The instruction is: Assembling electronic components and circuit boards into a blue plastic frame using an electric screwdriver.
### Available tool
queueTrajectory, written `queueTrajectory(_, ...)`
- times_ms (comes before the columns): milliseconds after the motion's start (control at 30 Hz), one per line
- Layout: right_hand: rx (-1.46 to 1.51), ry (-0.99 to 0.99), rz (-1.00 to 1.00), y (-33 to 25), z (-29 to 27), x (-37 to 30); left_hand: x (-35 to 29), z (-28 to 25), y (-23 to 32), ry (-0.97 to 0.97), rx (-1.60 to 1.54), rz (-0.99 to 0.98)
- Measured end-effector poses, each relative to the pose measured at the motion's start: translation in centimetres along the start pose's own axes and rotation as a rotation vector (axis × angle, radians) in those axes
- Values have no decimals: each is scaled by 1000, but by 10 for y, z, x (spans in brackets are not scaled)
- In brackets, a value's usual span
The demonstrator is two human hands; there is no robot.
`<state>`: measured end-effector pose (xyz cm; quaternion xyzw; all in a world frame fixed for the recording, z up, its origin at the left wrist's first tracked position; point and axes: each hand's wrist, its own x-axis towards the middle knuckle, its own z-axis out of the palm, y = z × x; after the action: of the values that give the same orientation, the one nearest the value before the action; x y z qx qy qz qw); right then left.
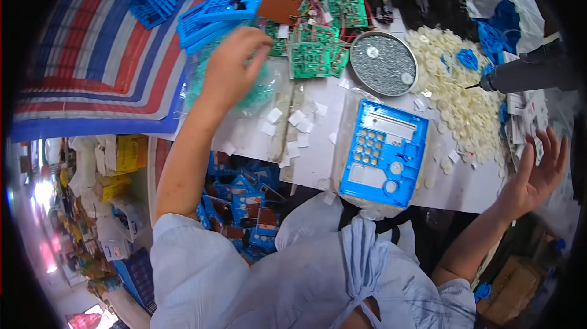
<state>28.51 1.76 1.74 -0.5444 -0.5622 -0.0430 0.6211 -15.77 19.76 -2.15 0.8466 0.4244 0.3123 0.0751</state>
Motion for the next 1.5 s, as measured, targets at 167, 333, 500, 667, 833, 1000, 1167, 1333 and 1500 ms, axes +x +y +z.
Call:
queueTrajectory(167, 24, -63, 52, 9, -13, -18, -22, -40, -12, -34, 152, -182)
queueTrajectory(333, 143, -155, 60, 1, 9, -27, -41, -33, -10, -281, 468, -218)
queueTrajectory(500, 172, -218, 75, -6, 11, -32, -38, -24, -12, -288, 547, -80)
queueTrajectory(667, 141, -201, 99, -9, 9, -47, -35, -39, -17, 12, -1, -426)
queueTrajectory(833, 543, -611, 607, -49, 62, -52, -26, -27, 36, 229, -396, -322)
queueTrajectory(1000, 769, -1087, 1102, -49, 145, -43, -30, 6, 113, 21, -178, 206)
queueTrajectory(1167, 844, -1100, 901, -35, 144, -41, -56, 37, 131, 28, -228, 388)
queueTrajectory(1333, 345, -1062, 343, -26, 121, -43, -81, 52, 122, 28, -300, 235)
queueTrajectory(1500, 258, -1195, 340, -17, 117, -67, -101, 66, 117, -223, -330, 317)
